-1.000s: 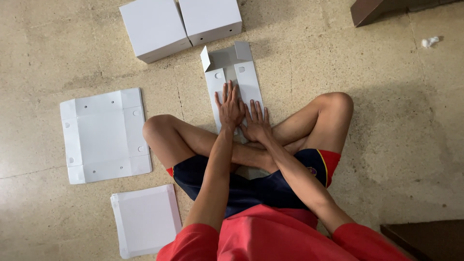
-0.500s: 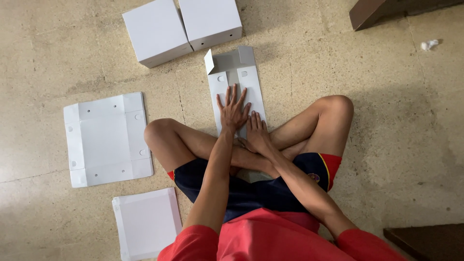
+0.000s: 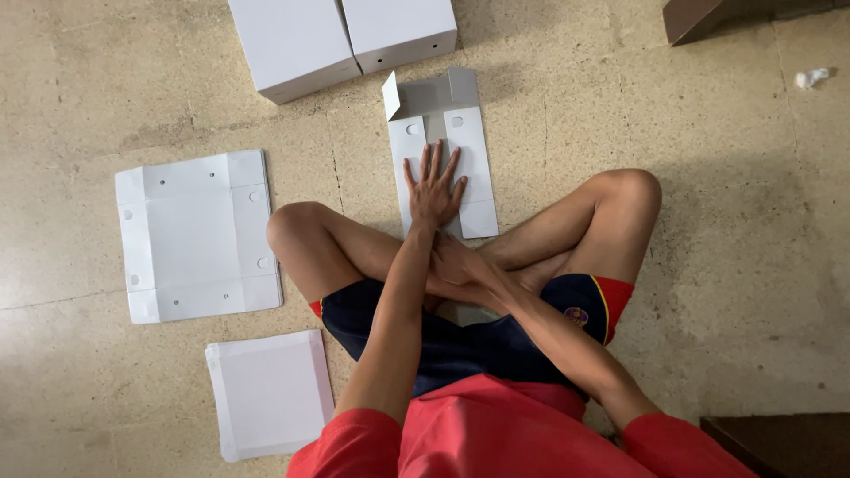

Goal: Assembling cardboard boxes by folding flat sheets along pre-scored lines while sitting on the floor.

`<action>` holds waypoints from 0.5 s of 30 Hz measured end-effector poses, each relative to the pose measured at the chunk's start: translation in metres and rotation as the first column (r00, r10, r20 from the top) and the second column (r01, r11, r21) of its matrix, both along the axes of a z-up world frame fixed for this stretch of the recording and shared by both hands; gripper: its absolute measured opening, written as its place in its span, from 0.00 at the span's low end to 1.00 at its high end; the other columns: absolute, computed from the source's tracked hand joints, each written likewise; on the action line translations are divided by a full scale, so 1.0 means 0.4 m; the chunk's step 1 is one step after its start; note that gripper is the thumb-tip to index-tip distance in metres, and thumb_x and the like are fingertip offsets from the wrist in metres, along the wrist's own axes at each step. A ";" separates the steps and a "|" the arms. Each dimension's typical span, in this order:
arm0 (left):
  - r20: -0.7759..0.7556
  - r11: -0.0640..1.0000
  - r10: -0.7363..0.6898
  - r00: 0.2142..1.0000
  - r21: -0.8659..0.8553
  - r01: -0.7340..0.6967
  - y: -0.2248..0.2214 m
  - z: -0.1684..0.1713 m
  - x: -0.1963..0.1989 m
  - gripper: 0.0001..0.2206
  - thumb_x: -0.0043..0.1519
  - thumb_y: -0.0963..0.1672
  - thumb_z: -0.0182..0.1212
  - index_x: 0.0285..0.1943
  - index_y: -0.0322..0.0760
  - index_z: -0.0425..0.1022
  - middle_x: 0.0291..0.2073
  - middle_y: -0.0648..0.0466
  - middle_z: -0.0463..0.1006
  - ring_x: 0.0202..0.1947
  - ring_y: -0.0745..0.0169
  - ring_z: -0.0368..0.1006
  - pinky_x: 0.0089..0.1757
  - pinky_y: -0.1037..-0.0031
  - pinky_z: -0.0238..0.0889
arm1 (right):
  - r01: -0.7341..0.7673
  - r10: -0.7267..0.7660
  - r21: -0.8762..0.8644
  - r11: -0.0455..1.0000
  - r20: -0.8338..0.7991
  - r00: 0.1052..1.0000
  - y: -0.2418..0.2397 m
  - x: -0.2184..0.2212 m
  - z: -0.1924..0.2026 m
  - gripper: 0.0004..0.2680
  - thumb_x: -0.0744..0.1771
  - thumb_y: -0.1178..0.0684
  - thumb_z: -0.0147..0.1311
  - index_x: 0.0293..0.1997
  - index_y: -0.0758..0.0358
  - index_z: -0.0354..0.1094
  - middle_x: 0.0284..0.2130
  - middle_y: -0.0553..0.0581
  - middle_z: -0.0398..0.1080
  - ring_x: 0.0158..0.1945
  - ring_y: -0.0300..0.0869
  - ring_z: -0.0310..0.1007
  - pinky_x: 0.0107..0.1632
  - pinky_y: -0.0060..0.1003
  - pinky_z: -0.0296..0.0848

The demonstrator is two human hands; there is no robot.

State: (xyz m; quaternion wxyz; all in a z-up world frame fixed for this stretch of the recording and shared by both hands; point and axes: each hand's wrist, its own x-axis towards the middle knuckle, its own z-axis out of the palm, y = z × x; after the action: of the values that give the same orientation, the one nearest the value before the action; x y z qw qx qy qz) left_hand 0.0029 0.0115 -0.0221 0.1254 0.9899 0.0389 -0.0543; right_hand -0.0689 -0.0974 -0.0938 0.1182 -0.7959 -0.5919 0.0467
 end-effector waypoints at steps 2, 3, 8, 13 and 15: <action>-0.007 1.000 0.003 1.000 -0.012 -0.003 -0.001 0.010 -0.002 0.26 0.70 0.58 0.34 0.80 0.68 0.42 0.79 0.58 0.39 0.79 0.55 0.31 0.67 0.39 0.18 | -0.032 0.027 -0.107 0.994 -0.044 0.999 0.008 0.026 -0.147 0.19 0.71 0.41 0.35 0.51 0.62 0.72 0.42 0.65 0.71 0.52 0.56 0.68 0.63 0.59 0.52; -0.008 1.000 0.004 1.000 -0.014 -0.005 0.000 0.015 -0.002 0.26 0.70 0.58 0.34 0.80 0.68 0.42 0.79 0.58 0.39 0.79 0.55 0.31 0.67 0.39 0.18 | -0.033 0.028 -0.108 0.994 -0.045 0.999 0.013 0.026 -0.155 0.19 0.71 0.41 0.35 0.51 0.62 0.72 0.42 0.65 0.71 0.52 0.56 0.68 0.63 0.59 0.52; -0.043 1.000 -0.009 0.999 -0.019 0.009 0.001 0.021 0.001 0.26 0.71 0.57 0.32 0.80 0.66 0.41 0.79 0.58 0.37 0.79 0.54 0.29 0.67 0.39 0.15 | 0.003 -0.070 -0.129 0.992 -0.518 0.853 0.028 0.060 -0.149 0.22 0.73 0.38 0.32 0.57 0.65 0.69 0.50 0.73 0.69 0.60 0.59 0.63 0.71 0.59 0.39; -0.072 0.999 -0.031 0.997 -0.009 0.030 0.014 -0.032 0.016 0.27 0.70 0.58 0.32 0.80 0.67 0.38 0.80 0.58 0.34 0.78 0.55 0.26 0.67 0.38 0.14 | -0.062 -0.010 -0.176 0.982 -0.384 0.923 0.078 0.127 -0.024 0.25 0.69 0.28 0.30 0.56 0.54 0.72 0.50 0.64 0.71 0.58 0.56 0.66 0.66 0.58 0.48; -0.086 0.999 -0.037 0.996 -0.013 0.036 0.017 -0.032 0.018 0.27 0.70 0.59 0.32 0.80 0.67 0.38 0.80 0.58 0.35 0.78 0.55 0.26 0.67 0.37 0.14 | -0.044 -0.081 -0.248 0.968 -0.474 0.876 0.084 0.136 0.078 0.27 0.68 0.25 0.31 0.57 0.52 0.72 0.54 0.64 0.70 0.60 0.55 0.66 0.69 0.54 0.48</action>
State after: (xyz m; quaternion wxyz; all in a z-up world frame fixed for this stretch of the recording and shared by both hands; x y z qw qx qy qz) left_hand 0.0101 0.0183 -0.0351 0.1284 0.9864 0.0260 -0.0995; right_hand -0.0145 -0.0637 -0.0625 0.1603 -0.7734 -0.5255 0.3161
